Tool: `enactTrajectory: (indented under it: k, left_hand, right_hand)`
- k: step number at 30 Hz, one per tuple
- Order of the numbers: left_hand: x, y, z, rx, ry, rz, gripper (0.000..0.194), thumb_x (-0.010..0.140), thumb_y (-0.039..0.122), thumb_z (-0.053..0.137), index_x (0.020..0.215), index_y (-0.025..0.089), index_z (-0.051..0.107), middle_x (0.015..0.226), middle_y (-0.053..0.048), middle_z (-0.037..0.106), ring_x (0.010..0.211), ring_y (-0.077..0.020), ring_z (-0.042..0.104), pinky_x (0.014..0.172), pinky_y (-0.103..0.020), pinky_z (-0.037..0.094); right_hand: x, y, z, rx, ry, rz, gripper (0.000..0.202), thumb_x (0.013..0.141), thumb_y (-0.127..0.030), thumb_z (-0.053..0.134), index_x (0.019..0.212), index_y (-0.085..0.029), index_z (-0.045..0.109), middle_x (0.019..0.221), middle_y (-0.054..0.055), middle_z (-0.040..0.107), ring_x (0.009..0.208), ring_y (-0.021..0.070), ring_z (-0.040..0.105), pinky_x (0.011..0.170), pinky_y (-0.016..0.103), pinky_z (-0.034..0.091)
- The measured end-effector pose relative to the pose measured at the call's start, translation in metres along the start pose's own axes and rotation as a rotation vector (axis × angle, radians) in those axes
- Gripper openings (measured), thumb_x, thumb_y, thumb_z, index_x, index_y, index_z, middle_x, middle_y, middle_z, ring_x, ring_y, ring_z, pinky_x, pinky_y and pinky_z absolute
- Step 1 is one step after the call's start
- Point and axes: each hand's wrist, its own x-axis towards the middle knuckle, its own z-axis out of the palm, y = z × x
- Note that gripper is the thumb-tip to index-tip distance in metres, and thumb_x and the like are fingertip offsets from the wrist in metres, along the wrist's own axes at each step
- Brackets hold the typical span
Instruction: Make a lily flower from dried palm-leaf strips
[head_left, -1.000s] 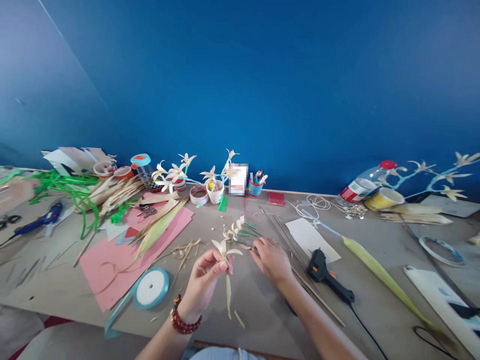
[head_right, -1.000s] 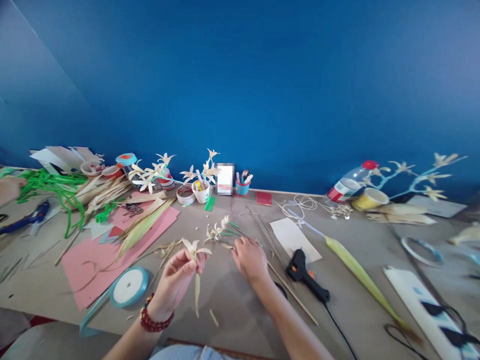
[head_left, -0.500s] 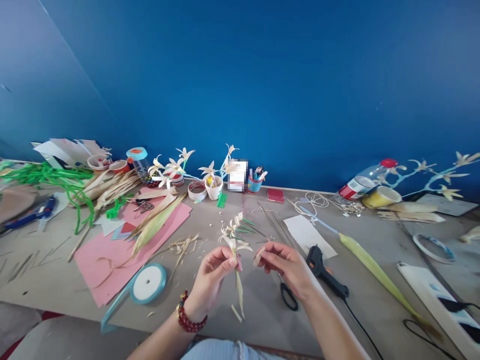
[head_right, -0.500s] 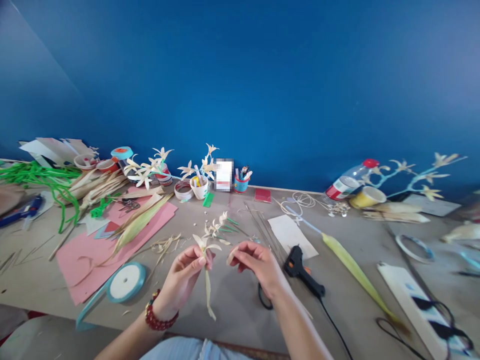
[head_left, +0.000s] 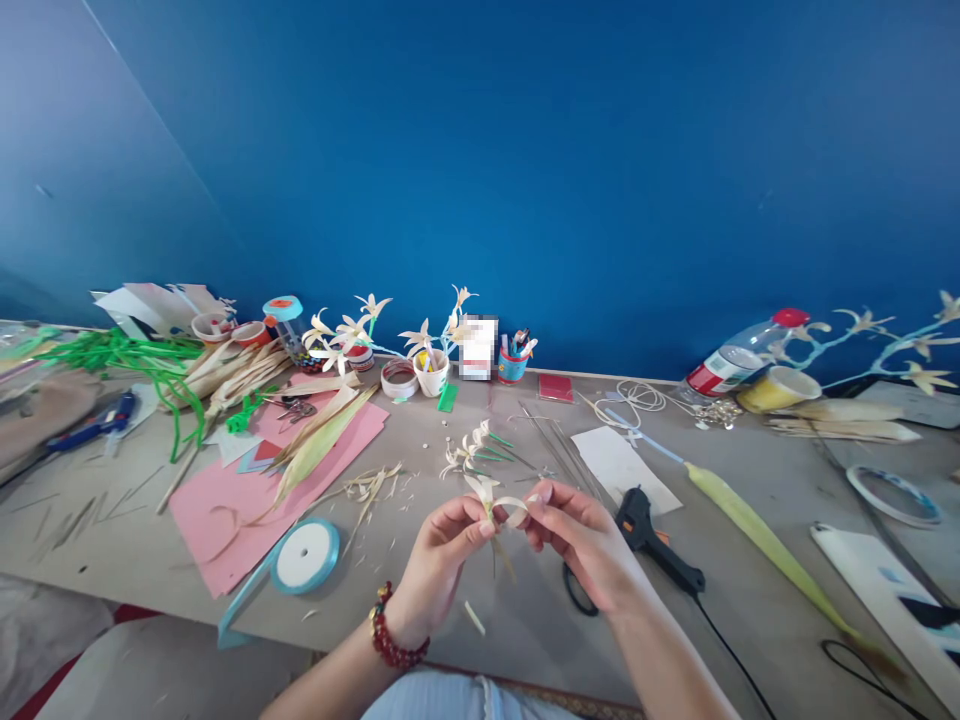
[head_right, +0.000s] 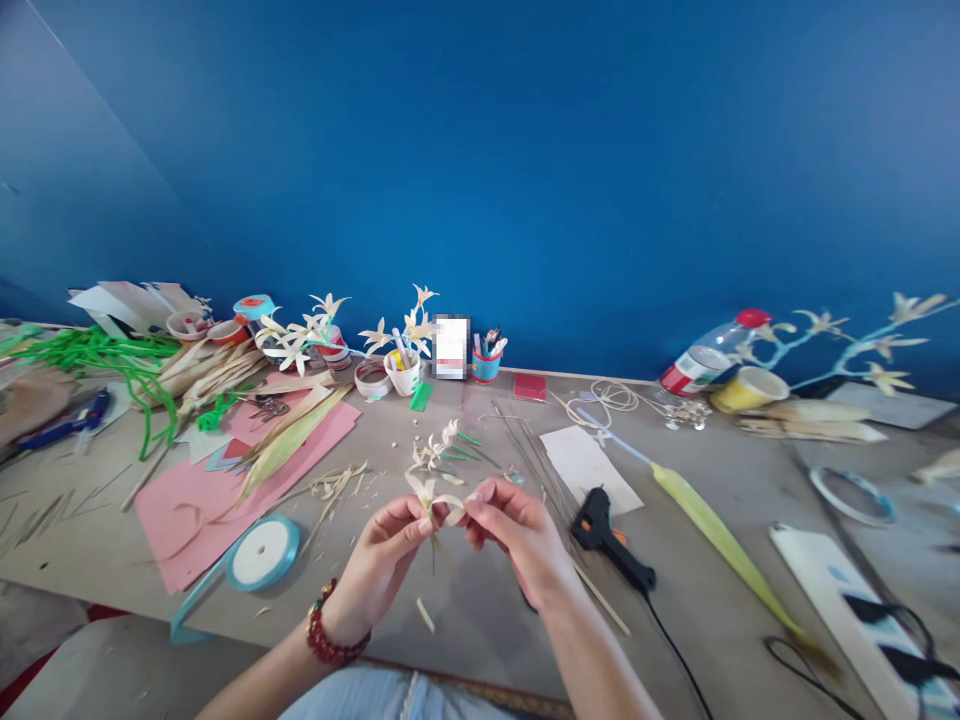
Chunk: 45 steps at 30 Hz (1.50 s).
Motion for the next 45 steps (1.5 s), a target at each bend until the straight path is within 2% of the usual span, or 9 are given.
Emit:
enactTrajectory:
  k: [9, 11, 14, 17, 21, 26, 34, 38, 45]
  left_hand:
    - [0.001, -0.005, 0.003, -0.036, 0.009, 0.022, 0.014, 0.076, 0.025, 0.078, 0.074, 0.017, 0.067, 0.079, -0.002, 0.066, 0.082, -0.0158, 0.057, 0.081, -0.027, 0.039]
    - [0.001, -0.003, 0.004, -0.031, 0.019, 0.026, 0.014, 0.077, 0.025, 0.078, 0.074, 0.017, 0.067, 0.078, -0.002, 0.065, 0.082, -0.0156, 0.056, 0.081, -0.027, 0.039]
    - [0.000, 0.000, 0.006, -0.038, 0.024, 0.032, 0.014, 0.077, 0.026, 0.078, 0.073, 0.017, 0.067, 0.078, -0.002, 0.064, 0.080, -0.0150, 0.054, 0.080, -0.027, 0.038]
    - [-0.001, 0.002, 0.007, -0.046, 0.013, 0.039, 0.014, 0.078, 0.026, 0.077, 0.073, 0.017, 0.067, 0.079, -0.002, 0.063, 0.080, -0.0145, 0.053, 0.081, -0.027, 0.038]
    - [-0.002, 0.002, 0.007, -0.049, 0.004, 0.036, 0.013, 0.078, 0.024, 0.077, 0.073, 0.017, 0.067, 0.078, -0.002, 0.064, 0.081, -0.0144, 0.054, 0.081, -0.027, 0.038]
    - [-0.003, 0.002, 0.005, -0.023, 0.022, 0.036, 0.014, 0.078, 0.025, 0.077, 0.074, 0.018, 0.066, 0.078, -0.002, 0.065, 0.087, -0.0174, 0.057, 0.084, -0.029, 0.039]
    - [-0.005, 0.007, 0.006, 0.113, 0.033, 0.074, 0.013, 0.079, 0.026, 0.076, 0.073, 0.018, 0.068, 0.084, -0.003, 0.065, 0.086, -0.0172, 0.056, 0.081, -0.028, 0.039]
    - [-0.005, 0.011, 0.013, 0.127, -0.011, 0.066, 0.014, 0.080, 0.025, 0.075, 0.072, 0.016, 0.068, 0.083, -0.003, 0.064, 0.083, -0.0160, 0.055, 0.081, -0.027, 0.039]
    - [-0.005, 0.014, 0.018, 0.085, -0.047, 0.066, 0.014, 0.080, 0.025, 0.075, 0.072, 0.016, 0.068, 0.078, -0.002, 0.060, 0.077, -0.0137, 0.051, 0.075, -0.025, 0.038]
  right_hand:
    - [-0.006, 0.007, -0.001, -0.181, 0.002, -0.173, 0.023, 0.081, -0.040, 0.073, 0.084, -0.019, 0.065, 0.071, 0.002, 0.065, 0.061, 0.0132, 0.056, 0.057, 0.025, 0.046]
    - [-0.008, 0.008, -0.003, -0.306, 0.023, -0.318, 0.019, 0.085, -0.036, 0.067, 0.095, -0.020, 0.065, 0.077, 0.003, 0.065, 0.063, 0.0139, 0.057, 0.057, 0.026, 0.048]
    - [-0.011, 0.011, -0.005, -0.638, 0.121, -0.693, 0.009, 0.088, -0.021, 0.060, 0.096, -0.023, 0.063, 0.095, 0.007, 0.064, 0.078, 0.0181, 0.062, 0.070, 0.032, 0.052]
    - [-0.011, 0.016, -0.008, -1.038, 0.180, -1.049, 0.027, 0.082, -0.007, 0.062, 0.099, -0.026, 0.066, 0.097, 0.007, 0.065, 0.091, 0.0228, 0.063, 0.084, 0.040, 0.051]
    - [-0.010, 0.024, -0.009, -1.252, 0.242, -1.210, 0.035, 0.079, -0.004, 0.066, 0.105, -0.027, 0.068, 0.090, 0.006, 0.069, 0.085, 0.0226, 0.063, 0.080, 0.039, 0.051]
    - [-0.011, 0.024, -0.008, -1.073, 0.252, -1.133, 0.031, 0.080, -0.003, 0.065, 0.100, -0.026, 0.069, 0.086, 0.005, 0.071, 0.081, 0.0220, 0.063, 0.077, 0.038, 0.051]
    - [-0.019, 0.015, 0.003, -0.356, 0.181, -0.717, 0.007, 0.087, -0.025, 0.066, 0.080, -0.025, 0.068, 0.093, 0.007, 0.063, 0.093, 0.0237, 0.060, 0.080, 0.037, 0.050]
    - [-0.013, 0.010, 0.010, -0.312, 0.133, -0.651, 0.015, 0.085, -0.035, 0.070, 0.075, -0.025, 0.070, 0.100, 0.008, 0.060, 0.103, 0.0253, 0.055, 0.085, 0.038, 0.048]
    - [-0.002, 0.012, 0.016, -0.335, 0.093, -0.634, 0.006, 0.084, -0.029, 0.071, 0.080, -0.025, 0.072, 0.105, 0.007, 0.053, 0.105, 0.0244, 0.052, 0.085, 0.036, 0.047]
